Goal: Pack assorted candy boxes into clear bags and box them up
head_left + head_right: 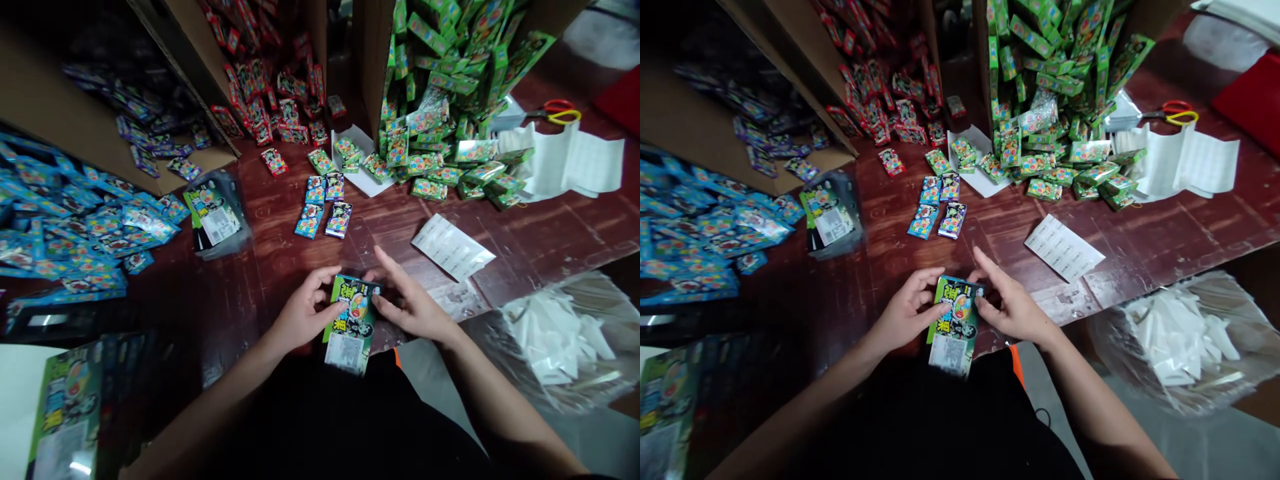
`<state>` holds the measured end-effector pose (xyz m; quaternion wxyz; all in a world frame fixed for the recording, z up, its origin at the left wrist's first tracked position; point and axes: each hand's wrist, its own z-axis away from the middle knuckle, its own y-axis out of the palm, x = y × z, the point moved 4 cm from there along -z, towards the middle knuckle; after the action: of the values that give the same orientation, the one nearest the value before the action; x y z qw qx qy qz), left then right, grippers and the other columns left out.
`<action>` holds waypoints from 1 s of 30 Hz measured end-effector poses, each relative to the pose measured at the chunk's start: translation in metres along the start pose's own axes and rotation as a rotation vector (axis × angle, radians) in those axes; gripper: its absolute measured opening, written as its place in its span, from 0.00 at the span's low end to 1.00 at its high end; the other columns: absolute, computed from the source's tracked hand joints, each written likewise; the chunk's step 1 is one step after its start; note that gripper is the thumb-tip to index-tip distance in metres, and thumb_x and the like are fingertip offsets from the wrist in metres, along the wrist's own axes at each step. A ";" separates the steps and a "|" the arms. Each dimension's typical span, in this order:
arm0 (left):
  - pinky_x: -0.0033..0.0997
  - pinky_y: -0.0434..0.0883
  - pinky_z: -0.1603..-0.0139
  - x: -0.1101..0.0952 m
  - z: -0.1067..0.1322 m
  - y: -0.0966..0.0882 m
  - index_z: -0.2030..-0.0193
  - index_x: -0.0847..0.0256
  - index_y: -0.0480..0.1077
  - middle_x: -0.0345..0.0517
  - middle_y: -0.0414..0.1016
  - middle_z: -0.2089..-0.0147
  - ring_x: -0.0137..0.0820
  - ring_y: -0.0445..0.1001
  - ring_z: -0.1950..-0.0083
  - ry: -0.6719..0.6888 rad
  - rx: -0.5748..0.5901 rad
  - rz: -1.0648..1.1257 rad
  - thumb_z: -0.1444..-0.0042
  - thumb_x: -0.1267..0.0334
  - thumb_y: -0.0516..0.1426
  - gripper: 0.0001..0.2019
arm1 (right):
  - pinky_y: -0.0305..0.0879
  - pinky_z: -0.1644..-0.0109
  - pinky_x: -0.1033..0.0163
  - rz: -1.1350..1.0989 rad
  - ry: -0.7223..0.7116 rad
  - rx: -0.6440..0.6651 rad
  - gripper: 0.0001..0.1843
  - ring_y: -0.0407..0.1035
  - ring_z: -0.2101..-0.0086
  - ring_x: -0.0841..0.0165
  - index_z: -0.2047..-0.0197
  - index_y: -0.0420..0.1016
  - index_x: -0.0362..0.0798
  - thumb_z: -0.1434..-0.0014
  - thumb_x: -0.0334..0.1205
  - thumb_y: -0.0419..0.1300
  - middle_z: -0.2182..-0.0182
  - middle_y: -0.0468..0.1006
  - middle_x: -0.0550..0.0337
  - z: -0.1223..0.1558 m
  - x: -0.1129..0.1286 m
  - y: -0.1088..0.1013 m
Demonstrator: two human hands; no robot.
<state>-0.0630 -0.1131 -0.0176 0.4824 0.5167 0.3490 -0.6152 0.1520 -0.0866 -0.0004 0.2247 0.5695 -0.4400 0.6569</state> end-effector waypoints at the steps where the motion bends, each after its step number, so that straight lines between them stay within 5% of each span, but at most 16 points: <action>1: 0.33 0.78 0.53 0.001 0.002 0.000 0.37 0.54 0.61 0.49 0.71 0.45 0.32 0.78 0.53 -0.016 0.022 0.003 0.40 0.64 0.64 0.26 | 0.74 0.50 0.56 -0.011 -0.004 0.014 0.42 0.73 0.54 0.63 0.23 0.40 0.61 0.33 0.39 0.58 0.45 0.74 0.53 0.001 0.000 0.001; 8: 0.39 0.72 0.43 -0.009 -0.002 -0.017 0.50 0.58 0.71 0.47 0.76 0.49 0.36 0.75 0.47 -0.014 -0.054 -0.117 0.37 0.59 0.61 0.11 | 0.75 0.52 0.58 -0.229 0.010 -0.382 0.45 0.73 0.57 0.68 0.24 0.38 0.68 0.33 0.38 0.61 0.42 0.69 0.54 0.017 -0.016 0.032; 12: 0.43 0.65 0.35 -0.012 -0.005 -0.018 0.57 0.58 0.75 0.50 0.73 0.37 0.39 0.72 0.37 0.006 -0.127 -0.112 0.35 0.59 0.58 0.07 | 0.73 0.44 0.54 -0.213 0.061 -0.295 0.41 0.73 0.52 0.65 0.24 0.43 0.63 0.32 0.40 0.60 0.46 0.75 0.54 0.018 -0.023 0.041; 18: 0.38 0.71 0.44 -0.007 -0.010 -0.017 0.46 0.57 0.70 0.45 0.81 0.54 0.34 0.78 0.50 0.018 -0.280 0.035 0.39 0.63 0.62 0.15 | 0.75 0.44 0.53 -0.235 0.065 -0.411 0.48 0.74 0.53 0.66 0.24 0.34 0.67 0.34 0.42 0.63 0.37 0.66 0.52 0.009 -0.017 0.032; 24: 0.40 0.70 0.39 -0.020 -0.011 -0.018 0.58 0.59 0.77 0.49 0.80 0.47 0.36 0.77 0.45 -0.033 -0.138 -0.116 0.38 0.58 0.61 0.09 | 0.72 0.41 0.52 -0.330 0.063 -0.349 0.47 0.75 0.54 0.65 0.24 0.42 0.62 0.36 0.43 0.66 0.56 0.78 0.58 0.000 -0.007 0.029; 30: 0.38 0.74 0.50 -0.035 -0.020 -0.022 0.62 0.61 0.76 0.46 0.82 0.60 0.33 0.79 0.57 -0.058 -0.095 -0.163 0.44 0.60 0.64 0.07 | 0.75 0.55 0.58 -0.383 0.175 -0.395 0.47 0.74 0.65 0.68 0.26 0.49 0.60 0.41 0.43 0.69 0.65 0.78 0.63 -0.014 0.007 0.024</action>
<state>-0.0777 -0.0800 0.0102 0.4644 0.4453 0.4046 -0.6499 0.1230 -0.0886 -0.0009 0.4885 0.5284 -0.4228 0.5507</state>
